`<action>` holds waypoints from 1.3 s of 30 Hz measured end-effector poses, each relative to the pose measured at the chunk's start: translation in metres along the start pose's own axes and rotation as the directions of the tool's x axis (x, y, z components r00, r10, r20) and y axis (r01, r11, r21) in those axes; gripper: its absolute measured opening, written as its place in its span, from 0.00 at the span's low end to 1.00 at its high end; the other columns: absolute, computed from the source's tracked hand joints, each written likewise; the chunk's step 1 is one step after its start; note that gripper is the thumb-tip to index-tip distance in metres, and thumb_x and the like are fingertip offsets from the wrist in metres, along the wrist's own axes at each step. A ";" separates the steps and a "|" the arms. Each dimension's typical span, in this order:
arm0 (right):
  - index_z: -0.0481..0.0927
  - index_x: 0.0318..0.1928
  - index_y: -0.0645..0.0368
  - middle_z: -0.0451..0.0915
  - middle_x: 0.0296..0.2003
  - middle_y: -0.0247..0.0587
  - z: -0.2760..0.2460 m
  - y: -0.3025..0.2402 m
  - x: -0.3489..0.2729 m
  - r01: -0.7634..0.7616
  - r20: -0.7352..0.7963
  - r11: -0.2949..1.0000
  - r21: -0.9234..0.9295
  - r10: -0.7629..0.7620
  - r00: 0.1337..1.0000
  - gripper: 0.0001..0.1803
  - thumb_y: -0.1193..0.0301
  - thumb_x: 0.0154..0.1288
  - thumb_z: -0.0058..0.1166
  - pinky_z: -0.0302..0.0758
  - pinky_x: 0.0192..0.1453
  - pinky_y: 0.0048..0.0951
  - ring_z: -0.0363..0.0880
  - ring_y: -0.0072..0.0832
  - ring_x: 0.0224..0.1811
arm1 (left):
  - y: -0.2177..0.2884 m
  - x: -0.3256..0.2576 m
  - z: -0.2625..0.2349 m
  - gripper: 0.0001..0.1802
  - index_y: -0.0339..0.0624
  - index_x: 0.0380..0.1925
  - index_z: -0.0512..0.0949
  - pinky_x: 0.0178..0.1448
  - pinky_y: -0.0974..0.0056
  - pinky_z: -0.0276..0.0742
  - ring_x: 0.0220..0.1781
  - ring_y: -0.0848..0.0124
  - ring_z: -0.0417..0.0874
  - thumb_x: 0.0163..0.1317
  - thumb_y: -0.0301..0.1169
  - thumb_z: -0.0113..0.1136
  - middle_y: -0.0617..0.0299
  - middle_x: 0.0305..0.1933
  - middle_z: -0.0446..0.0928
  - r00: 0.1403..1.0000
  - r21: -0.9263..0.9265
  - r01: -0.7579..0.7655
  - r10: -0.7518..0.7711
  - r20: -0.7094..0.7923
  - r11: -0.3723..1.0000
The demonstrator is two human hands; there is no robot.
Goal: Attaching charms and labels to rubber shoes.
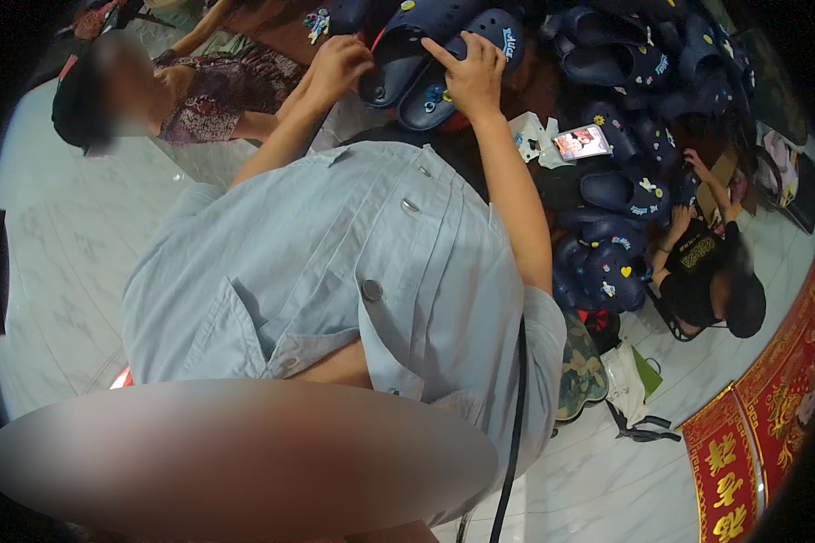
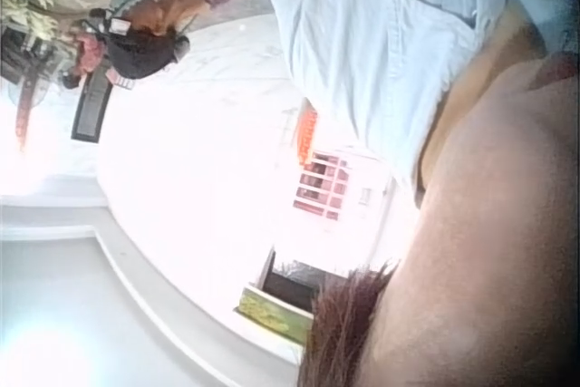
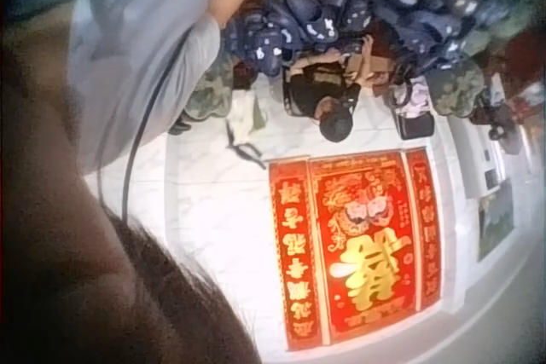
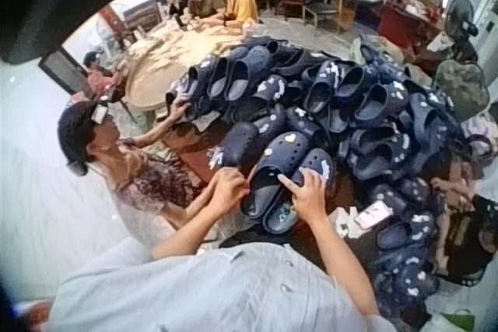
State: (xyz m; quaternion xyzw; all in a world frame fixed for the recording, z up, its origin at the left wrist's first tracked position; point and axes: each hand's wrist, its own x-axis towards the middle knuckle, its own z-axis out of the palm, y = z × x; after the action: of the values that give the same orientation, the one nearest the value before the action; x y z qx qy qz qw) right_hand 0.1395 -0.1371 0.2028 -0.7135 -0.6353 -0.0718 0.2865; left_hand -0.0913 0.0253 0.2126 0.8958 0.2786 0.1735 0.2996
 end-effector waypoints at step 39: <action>0.84 0.45 0.63 0.84 0.38 0.41 -0.049 -0.089 0.018 -0.544 0.203 0.521 0.658 0.573 0.794 0.12 0.73 0.61 0.62 0.76 0.46 0.27 0.82 0.29 0.39 | 0.055 0.033 -0.019 0.16 0.38 0.42 0.77 0.49 0.70 0.78 0.43 0.77 0.83 0.54 0.23 0.71 0.65 0.39 0.82 0.944 -0.659 0.207 0.030 0.329 0.723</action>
State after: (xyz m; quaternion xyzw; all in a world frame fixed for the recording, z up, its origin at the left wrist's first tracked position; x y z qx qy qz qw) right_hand 0.0714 -0.1439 0.2798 -0.7179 -0.3464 0.2505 0.5495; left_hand -0.0528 0.0165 0.2664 0.7229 0.1858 0.1031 0.6575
